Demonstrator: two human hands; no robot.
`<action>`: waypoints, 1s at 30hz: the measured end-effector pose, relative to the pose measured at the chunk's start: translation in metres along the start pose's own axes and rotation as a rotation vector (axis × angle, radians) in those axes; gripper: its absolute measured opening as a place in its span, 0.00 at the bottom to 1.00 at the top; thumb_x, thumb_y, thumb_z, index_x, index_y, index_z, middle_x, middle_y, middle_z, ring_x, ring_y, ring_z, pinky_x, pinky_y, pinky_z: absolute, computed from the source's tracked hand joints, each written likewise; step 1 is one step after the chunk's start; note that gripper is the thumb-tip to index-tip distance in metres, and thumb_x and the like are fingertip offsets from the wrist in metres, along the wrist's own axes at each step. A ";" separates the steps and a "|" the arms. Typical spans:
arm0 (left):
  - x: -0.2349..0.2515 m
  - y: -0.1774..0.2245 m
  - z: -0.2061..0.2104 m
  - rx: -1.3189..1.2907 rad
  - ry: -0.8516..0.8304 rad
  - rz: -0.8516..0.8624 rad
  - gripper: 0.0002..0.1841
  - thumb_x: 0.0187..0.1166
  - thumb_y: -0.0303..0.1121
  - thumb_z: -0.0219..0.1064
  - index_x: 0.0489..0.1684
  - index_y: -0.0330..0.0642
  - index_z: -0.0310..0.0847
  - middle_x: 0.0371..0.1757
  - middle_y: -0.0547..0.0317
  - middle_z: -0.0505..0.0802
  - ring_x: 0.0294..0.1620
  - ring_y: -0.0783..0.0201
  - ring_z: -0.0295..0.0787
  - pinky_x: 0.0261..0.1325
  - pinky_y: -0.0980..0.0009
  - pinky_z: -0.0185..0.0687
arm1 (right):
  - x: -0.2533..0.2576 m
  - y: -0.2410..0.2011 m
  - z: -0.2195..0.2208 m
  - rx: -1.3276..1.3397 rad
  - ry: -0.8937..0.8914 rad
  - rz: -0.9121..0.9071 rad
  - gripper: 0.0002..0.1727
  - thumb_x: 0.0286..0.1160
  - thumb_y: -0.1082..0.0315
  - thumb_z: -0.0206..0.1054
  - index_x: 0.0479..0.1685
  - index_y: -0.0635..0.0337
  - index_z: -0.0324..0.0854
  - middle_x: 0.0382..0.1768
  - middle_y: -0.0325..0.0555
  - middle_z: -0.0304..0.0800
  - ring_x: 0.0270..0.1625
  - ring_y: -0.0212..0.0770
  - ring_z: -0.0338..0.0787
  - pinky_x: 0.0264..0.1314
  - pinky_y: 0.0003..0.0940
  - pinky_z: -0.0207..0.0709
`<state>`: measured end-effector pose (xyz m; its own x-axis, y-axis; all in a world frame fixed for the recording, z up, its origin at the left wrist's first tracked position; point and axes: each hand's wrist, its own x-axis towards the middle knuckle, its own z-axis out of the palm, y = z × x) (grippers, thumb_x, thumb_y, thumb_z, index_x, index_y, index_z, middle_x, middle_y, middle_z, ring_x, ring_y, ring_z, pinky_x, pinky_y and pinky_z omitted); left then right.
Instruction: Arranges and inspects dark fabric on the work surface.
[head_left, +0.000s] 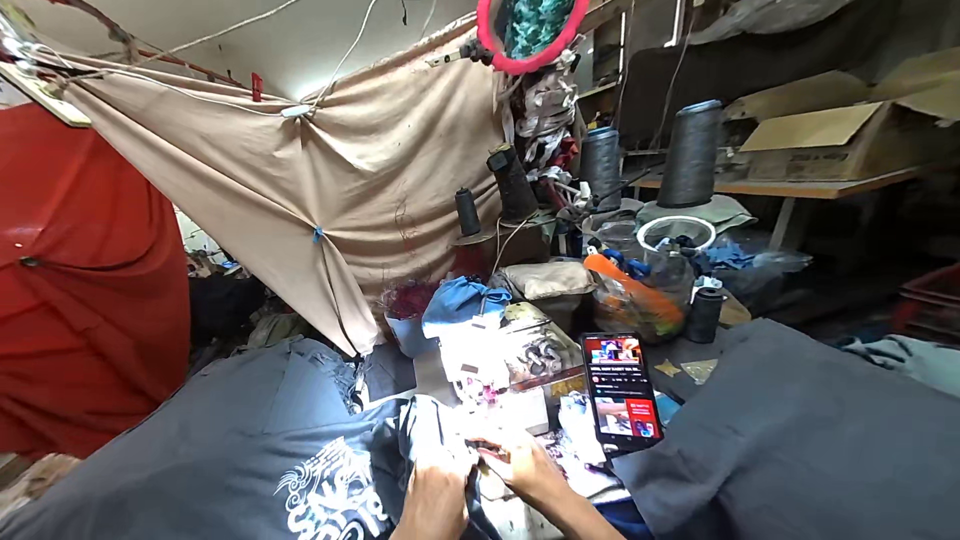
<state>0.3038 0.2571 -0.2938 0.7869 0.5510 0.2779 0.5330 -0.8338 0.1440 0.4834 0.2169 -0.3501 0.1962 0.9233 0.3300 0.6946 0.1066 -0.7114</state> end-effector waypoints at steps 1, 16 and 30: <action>-0.003 0.003 -0.002 -0.036 -0.028 -0.013 0.17 0.72 0.20 0.64 0.56 0.39 0.93 0.52 0.41 0.95 0.58 0.40 0.92 0.64 0.43 0.84 | -0.001 0.004 0.000 -0.029 0.030 -0.019 0.16 0.80 0.58 0.65 0.58 0.51 0.93 0.56 0.50 0.95 0.62 0.53 0.92 0.68 0.56 0.81; -0.032 0.017 0.063 -0.125 0.631 0.218 0.12 0.68 0.26 0.69 0.41 0.50 0.97 0.39 0.61 0.98 0.44 0.60 0.93 0.55 0.64 0.85 | -0.019 -0.002 -0.020 0.522 -0.042 0.180 0.09 0.73 0.63 0.72 0.33 0.59 0.90 0.25 0.29 0.85 0.25 0.19 0.77 0.29 0.19 0.71; -0.067 0.090 -0.019 -0.590 0.611 0.053 0.08 0.74 0.25 0.70 0.41 0.26 0.88 0.35 0.46 0.96 0.36 0.59 0.96 0.44 0.64 0.93 | -0.084 0.018 0.009 0.394 -0.234 -0.001 0.42 0.53 0.57 0.85 0.68 0.75 0.76 0.59 0.55 0.90 0.59 0.36 0.89 0.67 0.36 0.80</action>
<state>0.2932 0.1440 -0.2816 0.4100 0.5366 0.7375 0.1177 -0.8330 0.5406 0.4733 0.1447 -0.3962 0.0025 0.9767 0.2144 0.3695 0.1983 -0.9078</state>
